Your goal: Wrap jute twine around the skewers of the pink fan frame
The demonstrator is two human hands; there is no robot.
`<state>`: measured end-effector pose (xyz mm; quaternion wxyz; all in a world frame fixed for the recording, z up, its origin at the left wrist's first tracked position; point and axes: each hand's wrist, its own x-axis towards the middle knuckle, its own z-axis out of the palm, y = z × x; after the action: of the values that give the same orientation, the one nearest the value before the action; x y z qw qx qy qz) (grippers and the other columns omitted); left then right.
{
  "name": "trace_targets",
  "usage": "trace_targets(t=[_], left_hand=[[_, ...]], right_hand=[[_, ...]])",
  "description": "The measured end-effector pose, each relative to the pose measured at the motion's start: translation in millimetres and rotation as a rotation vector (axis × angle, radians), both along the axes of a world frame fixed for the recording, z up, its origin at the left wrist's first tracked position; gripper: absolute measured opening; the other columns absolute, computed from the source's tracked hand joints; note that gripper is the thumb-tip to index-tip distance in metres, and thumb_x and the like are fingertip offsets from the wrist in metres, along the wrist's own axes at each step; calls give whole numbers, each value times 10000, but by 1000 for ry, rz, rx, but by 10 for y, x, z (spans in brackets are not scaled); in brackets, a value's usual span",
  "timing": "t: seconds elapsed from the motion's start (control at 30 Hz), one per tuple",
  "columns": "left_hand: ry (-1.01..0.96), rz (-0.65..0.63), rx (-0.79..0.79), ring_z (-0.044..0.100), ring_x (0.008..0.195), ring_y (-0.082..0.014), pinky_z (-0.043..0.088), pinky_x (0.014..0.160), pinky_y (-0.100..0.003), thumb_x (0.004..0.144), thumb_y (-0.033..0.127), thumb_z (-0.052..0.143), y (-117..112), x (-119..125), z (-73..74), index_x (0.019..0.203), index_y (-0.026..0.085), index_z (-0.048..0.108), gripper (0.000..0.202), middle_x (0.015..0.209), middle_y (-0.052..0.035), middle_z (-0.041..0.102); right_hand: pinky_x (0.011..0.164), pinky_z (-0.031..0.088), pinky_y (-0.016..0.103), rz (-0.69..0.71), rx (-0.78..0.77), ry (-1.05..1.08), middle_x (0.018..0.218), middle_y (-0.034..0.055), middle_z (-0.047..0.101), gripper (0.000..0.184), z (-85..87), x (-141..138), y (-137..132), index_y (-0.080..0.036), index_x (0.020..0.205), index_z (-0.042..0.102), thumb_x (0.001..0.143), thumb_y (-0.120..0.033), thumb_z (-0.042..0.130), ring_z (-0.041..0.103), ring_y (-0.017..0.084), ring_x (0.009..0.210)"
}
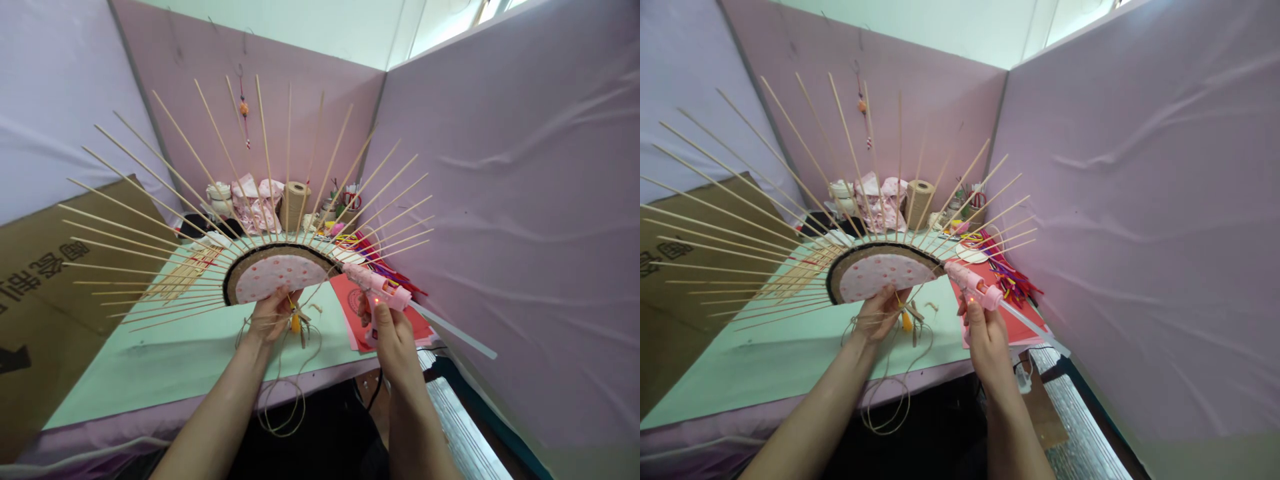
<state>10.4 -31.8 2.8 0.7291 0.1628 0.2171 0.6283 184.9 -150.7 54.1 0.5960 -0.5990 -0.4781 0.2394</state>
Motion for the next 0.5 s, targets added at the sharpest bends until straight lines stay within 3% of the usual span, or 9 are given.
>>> trace_targets(t=[0.5], left_hand=[[-3, -17, 38, 704, 761, -150, 581, 852, -322, 518, 92, 869, -29, 5, 29, 774, 173, 677, 330, 774, 3, 742]], right_hand=[[551, 432, 244, 12, 17, 12, 727, 27, 589, 537, -38, 4, -10, -174, 826, 613, 887, -666, 407, 519, 132, 623]])
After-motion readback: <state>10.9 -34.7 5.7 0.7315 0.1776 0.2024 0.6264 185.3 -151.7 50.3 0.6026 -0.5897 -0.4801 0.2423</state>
